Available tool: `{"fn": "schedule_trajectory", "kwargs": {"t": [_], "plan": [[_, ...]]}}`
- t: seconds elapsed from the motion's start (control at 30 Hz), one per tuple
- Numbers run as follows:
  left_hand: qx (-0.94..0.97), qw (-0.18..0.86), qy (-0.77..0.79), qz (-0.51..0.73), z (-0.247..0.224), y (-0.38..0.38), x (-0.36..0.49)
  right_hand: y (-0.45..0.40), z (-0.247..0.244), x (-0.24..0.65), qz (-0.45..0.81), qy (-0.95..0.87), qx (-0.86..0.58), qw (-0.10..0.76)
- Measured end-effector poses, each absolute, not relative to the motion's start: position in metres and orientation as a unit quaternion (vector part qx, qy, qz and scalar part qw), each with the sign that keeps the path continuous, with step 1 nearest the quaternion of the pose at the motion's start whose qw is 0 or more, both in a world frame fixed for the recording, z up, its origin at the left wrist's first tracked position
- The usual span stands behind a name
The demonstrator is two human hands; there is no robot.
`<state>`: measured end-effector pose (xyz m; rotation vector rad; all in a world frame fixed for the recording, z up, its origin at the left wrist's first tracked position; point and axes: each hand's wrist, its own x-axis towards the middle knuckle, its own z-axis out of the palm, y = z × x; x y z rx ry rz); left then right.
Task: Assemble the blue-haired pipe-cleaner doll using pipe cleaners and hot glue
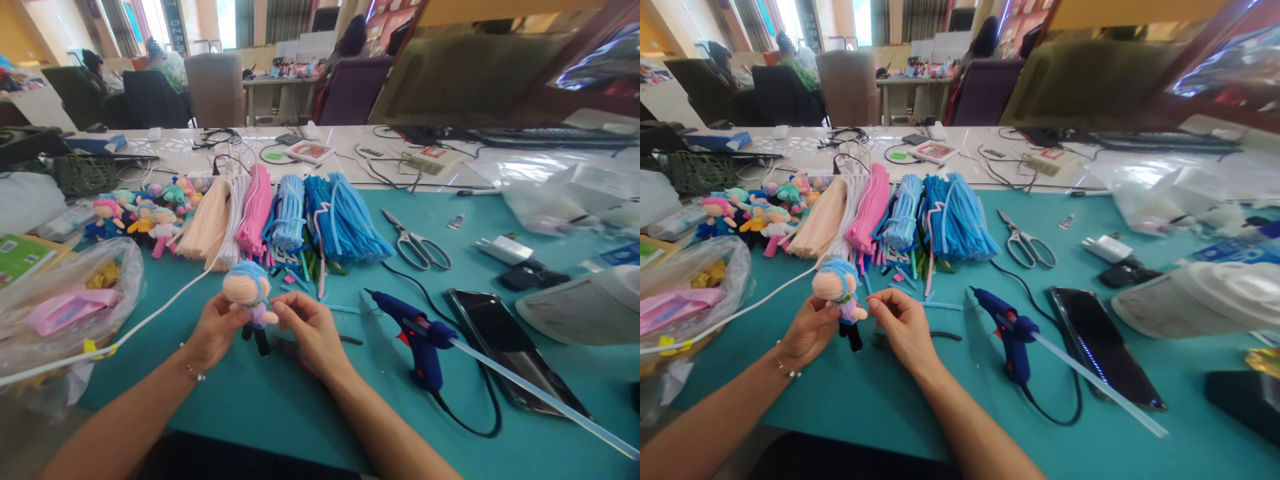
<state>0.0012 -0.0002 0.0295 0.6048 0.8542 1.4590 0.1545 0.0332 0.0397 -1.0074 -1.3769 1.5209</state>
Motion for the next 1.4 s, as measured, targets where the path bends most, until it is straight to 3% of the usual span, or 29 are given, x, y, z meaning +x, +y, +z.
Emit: {"fn": "schedule_trajectory", "kwargs": {"t": [0.23, 0.5, 1.4], "plan": [[0.275, 0.645, 0.37, 0.61, 0.027, -0.001, -0.001, 0.025, 0.046, 0.162, 0.388, -0.696, -0.323, 0.511], [0.3, 0.686, 0.36, 0.556, 0.03, -0.003, -0.002, 0.024, 0.051, 0.167, 0.136, -0.844, -0.202, 0.479], [0.311, 0.692, 0.365, 0.54, 0.03, -0.006, -0.002, 0.025, 0.052, 0.168, 0.124, -0.869, -0.195, 0.438]]}}
